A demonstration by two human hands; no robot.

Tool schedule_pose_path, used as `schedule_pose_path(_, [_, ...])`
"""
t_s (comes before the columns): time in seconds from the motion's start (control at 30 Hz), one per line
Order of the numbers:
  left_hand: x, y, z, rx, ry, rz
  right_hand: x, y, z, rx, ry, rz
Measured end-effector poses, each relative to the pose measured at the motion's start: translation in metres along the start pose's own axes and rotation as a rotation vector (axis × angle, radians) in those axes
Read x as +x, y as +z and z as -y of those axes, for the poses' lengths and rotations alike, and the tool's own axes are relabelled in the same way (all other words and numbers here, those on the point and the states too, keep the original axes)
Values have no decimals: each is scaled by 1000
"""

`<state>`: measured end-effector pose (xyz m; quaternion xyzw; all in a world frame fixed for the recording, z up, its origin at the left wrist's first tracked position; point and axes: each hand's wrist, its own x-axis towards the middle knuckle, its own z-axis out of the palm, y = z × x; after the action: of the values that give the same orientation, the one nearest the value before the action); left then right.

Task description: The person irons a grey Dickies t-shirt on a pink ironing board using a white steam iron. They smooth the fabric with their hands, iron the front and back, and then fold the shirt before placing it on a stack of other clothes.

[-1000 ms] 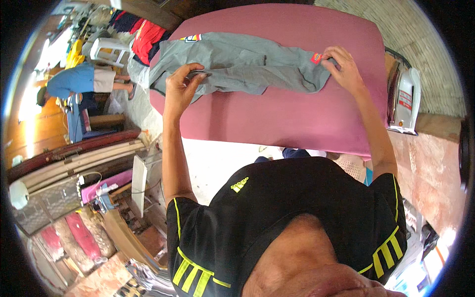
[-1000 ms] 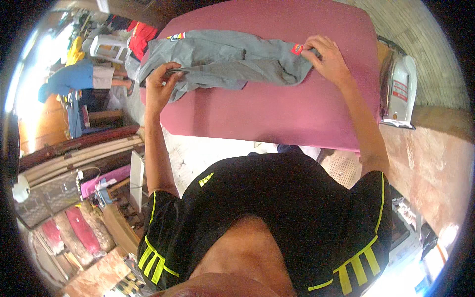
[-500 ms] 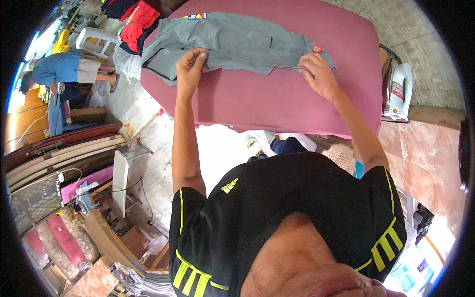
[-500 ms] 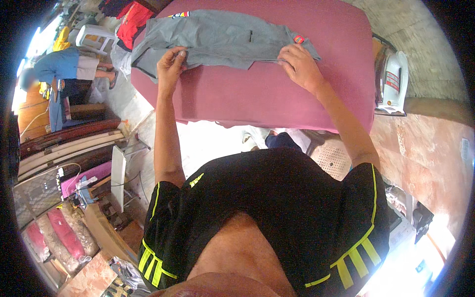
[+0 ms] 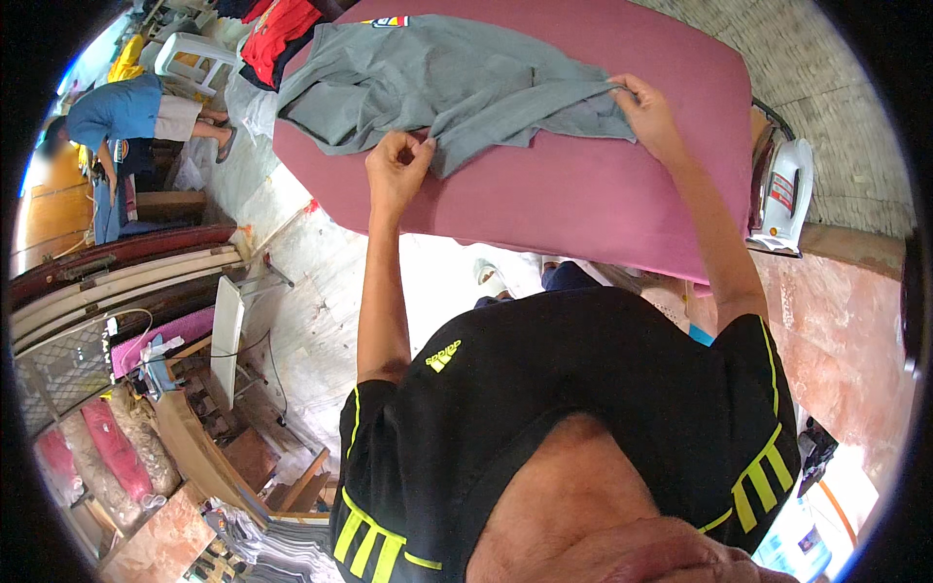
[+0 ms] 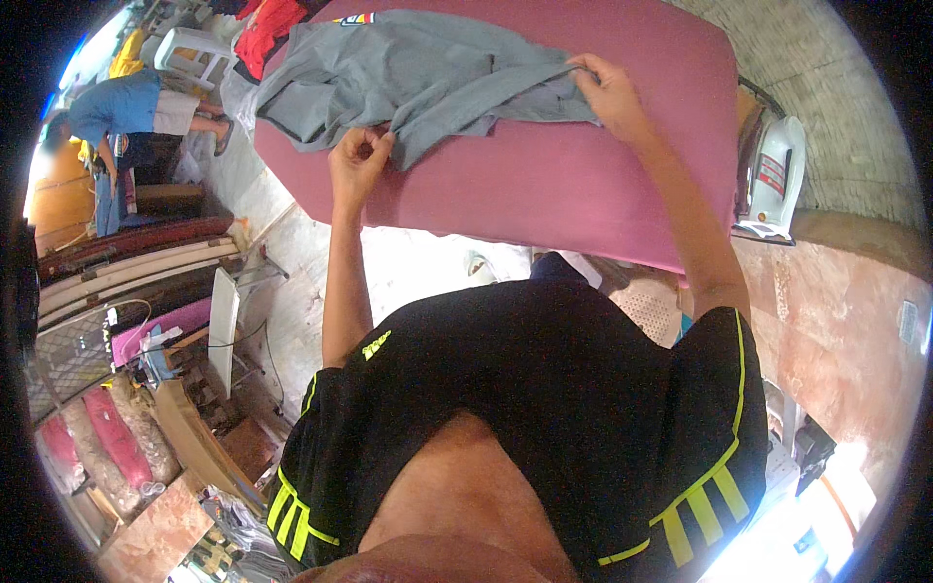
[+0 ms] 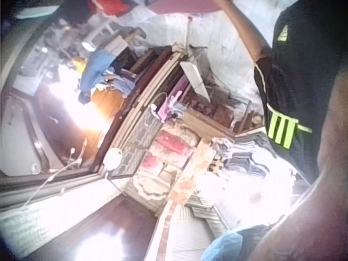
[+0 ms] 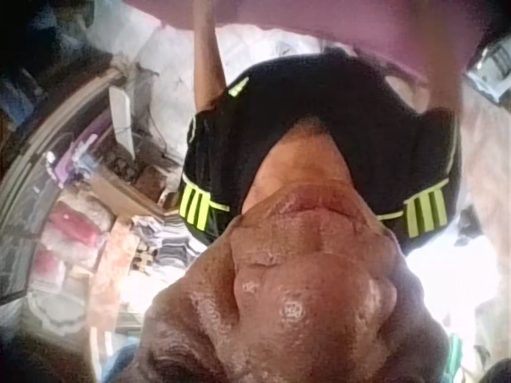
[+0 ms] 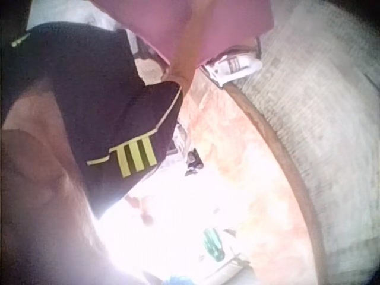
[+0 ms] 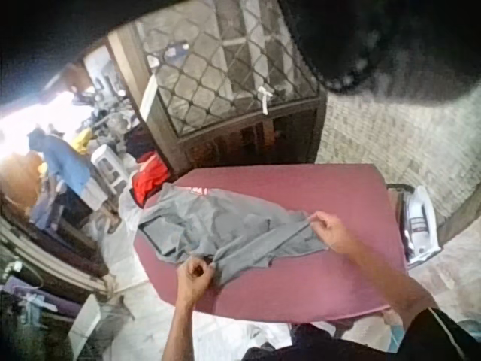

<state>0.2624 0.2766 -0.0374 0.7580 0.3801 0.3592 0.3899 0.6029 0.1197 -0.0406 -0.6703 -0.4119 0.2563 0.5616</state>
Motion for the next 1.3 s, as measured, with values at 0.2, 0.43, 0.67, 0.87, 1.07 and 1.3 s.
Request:
schedule_pose_path(0.2, [-16, 25, -46, 333, 273, 19, 23, -3, 1, -302, -433, 60])
schedule_pose_path(0.43, [-23, 37, -4, 277, 272, -80, 52, -11, 42, -494, -592, 382])
schedule_pose_path(0.67, [-15, 54, -4, 154, 89, -258, 64, -4, 32, -568, -721, 388])
schedule_pose_path(0.87, [-22, 16, -30, 641, 306, -263, 86, -28, 6, -734, -865, 540])
schedule_pose_path(1.07, [-20, -52, -76, 800, 276, -679, 76, -30, -22, -736, -818, 415])
schedule_pose_path(1.3, [-64, -164, -129, 1123, 189, -1004, 173, 6, 39, -628, -993, 374])
